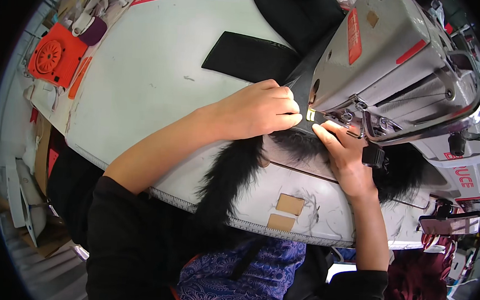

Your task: Sewing a strip of black faux fur onto a fabric garment using an industrial sewing machine.

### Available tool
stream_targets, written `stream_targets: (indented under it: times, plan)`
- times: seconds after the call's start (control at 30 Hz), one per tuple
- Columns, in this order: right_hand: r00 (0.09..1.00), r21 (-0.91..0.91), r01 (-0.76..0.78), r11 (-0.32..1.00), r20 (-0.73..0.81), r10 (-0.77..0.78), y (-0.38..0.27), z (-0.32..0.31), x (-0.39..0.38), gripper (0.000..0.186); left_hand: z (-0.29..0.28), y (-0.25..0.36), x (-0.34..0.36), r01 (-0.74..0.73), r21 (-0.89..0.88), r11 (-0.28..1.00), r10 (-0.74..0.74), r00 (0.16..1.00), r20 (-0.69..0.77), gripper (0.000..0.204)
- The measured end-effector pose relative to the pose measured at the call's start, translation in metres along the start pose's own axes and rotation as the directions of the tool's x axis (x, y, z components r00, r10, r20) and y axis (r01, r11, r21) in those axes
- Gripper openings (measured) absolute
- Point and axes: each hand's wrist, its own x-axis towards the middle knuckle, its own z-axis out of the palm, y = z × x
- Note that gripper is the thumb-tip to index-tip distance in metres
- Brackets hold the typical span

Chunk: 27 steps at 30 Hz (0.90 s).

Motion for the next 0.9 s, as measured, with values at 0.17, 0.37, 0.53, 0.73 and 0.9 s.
stream_targets:
  times: [0.17, 0.37, 0.53, 0.73, 0.9]
  plan:
    - [0.999, -0.055, -0.026, 0.998, -0.021, 0.025, -0.001, 0.002, -0.001, 0.047, 0.001, -0.002, -0.002, 0.024, -0.052, 0.998, -0.025, 1.0, -0.003, 0.026]
    - [0.966, 0.179, -0.251, 0.951, -0.01, 0.257, 0.001, 0.001, -0.003, 0.044, 0.005, -0.008, 0.002, 0.037, -0.25, 0.968, -0.069, 0.99, -0.122, 0.032]
    - [0.996, -0.13, -0.084, 0.988, -0.04, 0.079, -0.002, 0.0, 0.001, 0.042, 0.003, -0.013, 0.008, 0.108, -0.286, 0.952, -0.135, 0.988, -0.077, 0.04]
    - [0.983, -0.082, -0.178, 0.981, 0.032, 0.181, 0.006, 0.004, 0.002, 0.042, -0.003, -0.008, 0.015, 0.005, -0.011, 1.0, -0.006, 0.996, -0.085, 0.027]
    - [0.992, -0.098, -0.125, 0.987, 0.009, 0.127, 0.002, 0.003, 0.006, 0.04, -0.001, -0.007, 0.009, -0.251, 0.227, 0.941, 0.295, 0.937, -0.187, 0.011]
